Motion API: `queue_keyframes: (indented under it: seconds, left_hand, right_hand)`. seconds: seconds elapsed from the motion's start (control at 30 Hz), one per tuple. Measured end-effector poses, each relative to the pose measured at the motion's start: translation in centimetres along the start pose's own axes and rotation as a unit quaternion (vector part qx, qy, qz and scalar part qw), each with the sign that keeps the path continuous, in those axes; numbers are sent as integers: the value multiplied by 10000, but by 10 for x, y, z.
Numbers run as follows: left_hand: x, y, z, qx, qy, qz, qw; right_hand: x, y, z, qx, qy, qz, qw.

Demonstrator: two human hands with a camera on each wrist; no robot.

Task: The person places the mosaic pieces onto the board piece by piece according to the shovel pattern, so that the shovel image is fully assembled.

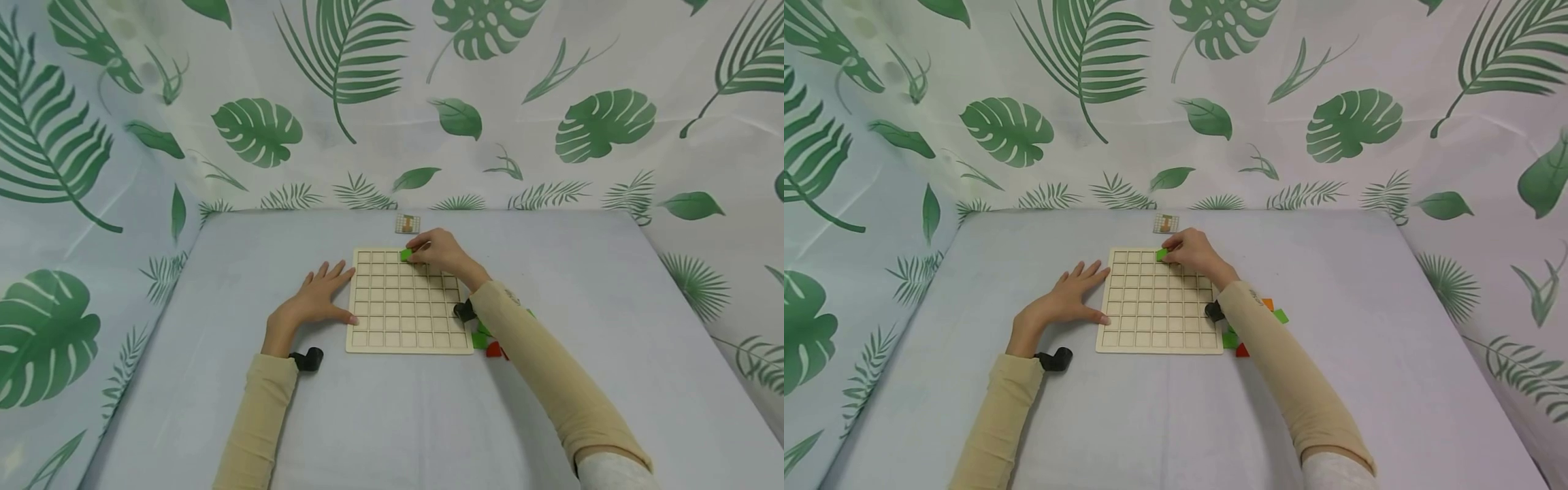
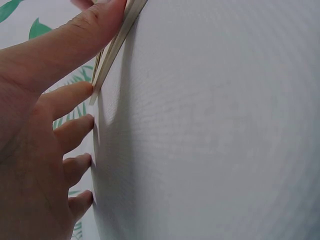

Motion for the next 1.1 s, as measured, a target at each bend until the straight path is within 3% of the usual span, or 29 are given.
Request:
queue_keyframes:
  seconds: [0.57,1.1]
  left_hand:
    - [-2,2,0,-85,-13,-80,9999]
    - [-2,2,1,-89,31,-72,9999]
  right_hand:
    - [5,-6,-9,-683,221,-2,9974]
    - [3,-6,-10,-701,338,-54,9969]
Point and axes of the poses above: each hand's wrist, its own x-axis towards the middle knuckle, its own y-axis out of the back of the hand, z = x × y, the point moved 5 cm from there along x, towards the middle knuckle, and after that the axes turned 1 degree about y, right-handed, at the moved point
